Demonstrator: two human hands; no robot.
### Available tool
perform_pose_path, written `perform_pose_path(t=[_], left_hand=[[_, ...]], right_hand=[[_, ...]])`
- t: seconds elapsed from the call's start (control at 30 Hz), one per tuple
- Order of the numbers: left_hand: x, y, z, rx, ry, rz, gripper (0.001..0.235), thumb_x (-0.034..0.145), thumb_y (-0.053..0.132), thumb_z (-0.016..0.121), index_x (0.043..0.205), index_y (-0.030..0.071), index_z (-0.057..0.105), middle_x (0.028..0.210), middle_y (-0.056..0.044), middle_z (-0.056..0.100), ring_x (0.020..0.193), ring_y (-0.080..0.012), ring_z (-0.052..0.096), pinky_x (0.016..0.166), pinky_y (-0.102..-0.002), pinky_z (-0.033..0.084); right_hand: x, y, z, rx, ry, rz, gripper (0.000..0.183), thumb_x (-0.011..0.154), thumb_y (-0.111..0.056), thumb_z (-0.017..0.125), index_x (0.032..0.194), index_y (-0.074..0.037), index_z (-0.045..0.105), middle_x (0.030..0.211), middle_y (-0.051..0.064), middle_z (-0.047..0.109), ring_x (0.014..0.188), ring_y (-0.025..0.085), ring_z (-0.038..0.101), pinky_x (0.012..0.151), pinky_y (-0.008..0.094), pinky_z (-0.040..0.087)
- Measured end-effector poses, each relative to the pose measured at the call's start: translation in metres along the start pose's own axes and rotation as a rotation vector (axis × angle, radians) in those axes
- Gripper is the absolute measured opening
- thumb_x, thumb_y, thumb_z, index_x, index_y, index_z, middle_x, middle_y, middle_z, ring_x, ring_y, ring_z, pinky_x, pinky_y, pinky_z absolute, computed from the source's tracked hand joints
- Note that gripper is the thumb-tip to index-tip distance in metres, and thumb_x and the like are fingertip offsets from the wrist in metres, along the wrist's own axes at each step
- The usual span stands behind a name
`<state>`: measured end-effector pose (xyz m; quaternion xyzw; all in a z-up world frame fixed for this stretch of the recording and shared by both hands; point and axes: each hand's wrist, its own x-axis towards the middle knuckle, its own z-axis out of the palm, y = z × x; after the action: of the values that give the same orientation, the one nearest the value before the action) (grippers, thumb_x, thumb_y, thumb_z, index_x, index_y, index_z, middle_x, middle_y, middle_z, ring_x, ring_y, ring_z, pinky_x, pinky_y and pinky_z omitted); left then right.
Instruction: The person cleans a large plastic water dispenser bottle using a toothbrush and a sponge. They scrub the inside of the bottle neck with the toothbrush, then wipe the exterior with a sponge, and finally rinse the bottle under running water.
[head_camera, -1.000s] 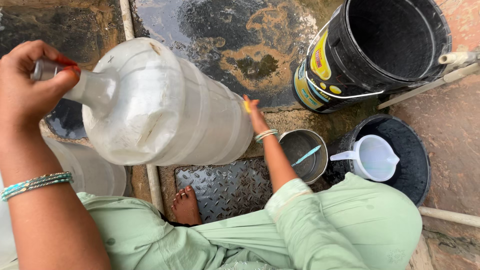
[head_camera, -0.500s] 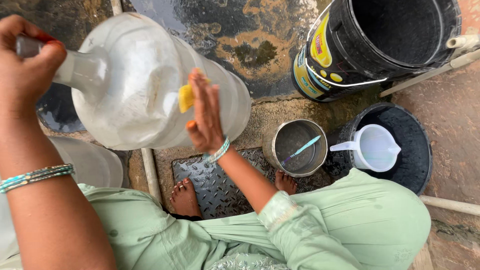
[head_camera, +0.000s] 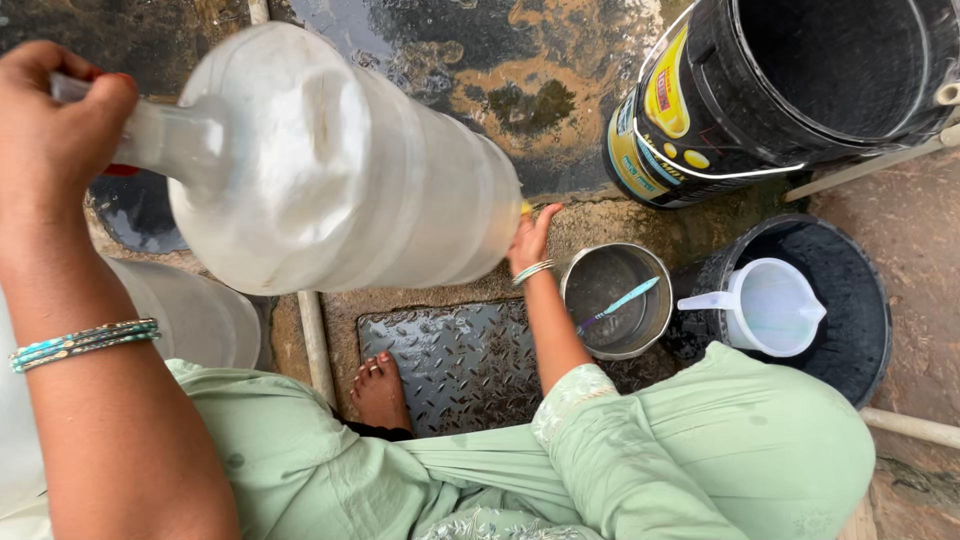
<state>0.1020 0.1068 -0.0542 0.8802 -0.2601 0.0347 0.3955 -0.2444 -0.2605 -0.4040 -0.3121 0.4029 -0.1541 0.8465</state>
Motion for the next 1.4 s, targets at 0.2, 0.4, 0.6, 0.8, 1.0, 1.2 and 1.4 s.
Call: perform_pose_path(t=[0.2,0.4,0.6,0.8,1.0,1.2,1.4], left_hand=[[-0.014,0.035,-0.005,0.012,-0.043,-0.120,0.026,0.094,0.020,0.076,0.101,-0.003,0.066,0.087,-0.018,0.070,0.071,-0.0221,0.071,0.052,-0.036,0.059],[-0.023,0.059,-0.003,0.200,0.050,-0.101,0.025,0.089,0.019,0.074,0.101,-0.003,0.070,0.085,-0.019,0.073,0.069,-0.0222,0.073,0.052,-0.037,0.059],[-0.019,0.052,0.002,0.196,0.084,-0.260,0.028,0.083,0.023,0.072,0.099,0.001,0.067,0.082,-0.018,0.070,0.067,-0.0238,0.071,0.050,-0.039,0.058],[-0.012,0.012,0.001,0.248,0.047,0.027,0.023,0.085,0.021,0.071,0.099,0.002,0.071,0.085,-0.015,0.072,0.084,-0.0298,0.074,0.079,-0.043,0.058],[-0.004,0.003,0.015,0.311,0.159,0.066,0.024,0.082,0.022,0.073,0.098,0.004,0.072,0.084,-0.017,0.073,0.078,-0.0339,0.072,0.075,-0.045,0.057],[0.000,-0.007,0.025,0.446,0.283,0.231,0.019,0.076,0.017,0.071,0.090,0.004,0.074,0.079,-0.014,0.074,0.072,-0.0316,0.073,0.074,-0.044,0.059],[-0.003,-0.020,0.010,0.369,0.129,0.133,0.016,0.080,0.014,0.066,0.092,0.005,0.072,0.075,-0.014,0.070,0.074,-0.0266,0.072,0.072,-0.038,0.058]], right_hand=[[-0.019,-0.071,0.042,-0.490,-0.100,-0.370,0.119,0.081,-0.095,0.009,0.160,-0.008,0.031,0.164,0.020,0.035,0.151,0.034,0.035,0.124,0.049,0.027],[-0.121,-0.080,0.184,-1.062,-0.316,-1.100,0.082,0.108,-0.071,0.009,0.163,-0.015,0.032,0.167,0.012,0.040,0.156,0.030,0.033,0.133,0.046,0.019],[-0.155,-0.038,0.205,-1.100,-0.332,-1.374,0.095,0.097,-0.082,0.011,0.167,-0.019,0.019,0.174,0.007,0.028,0.160,0.030,0.024,0.136,0.049,0.013],[-0.056,-0.052,0.072,-1.048,0.143,-0.805,0.098,0.098,-0.079,0.009,0.162,-0.008,0.028,0.165,0.024,0.028,0.149,0.040,0.028,0.119,0.049,0.022],[-0.082,-0.051,0.160,-1.193,0.205,-0.917,0.081,0.105,-0.065,0.012,0.162,-0.013,0.035,0.164,0.015,0.037,0.156,0.035,0.028,0.129,0.050,0.021],[-0.183,-0.025,0.240,-1.149,-0.330,-1.451,0.094,0.098,-0.082,0.008,0.167,-0.018,0.019,0.175,0.012,0.009,0.163,0.030,0.007,0.135,0.050,0.006],[-0.084,-0.045,0.132,-1.120,0.166,-0.906,0.104,0.096,-0.080,0.009,0.167,-0.005,0.022,0.170,0.016,0.034,0.152,0.028,0.040,0.132,0.040,0.032]])
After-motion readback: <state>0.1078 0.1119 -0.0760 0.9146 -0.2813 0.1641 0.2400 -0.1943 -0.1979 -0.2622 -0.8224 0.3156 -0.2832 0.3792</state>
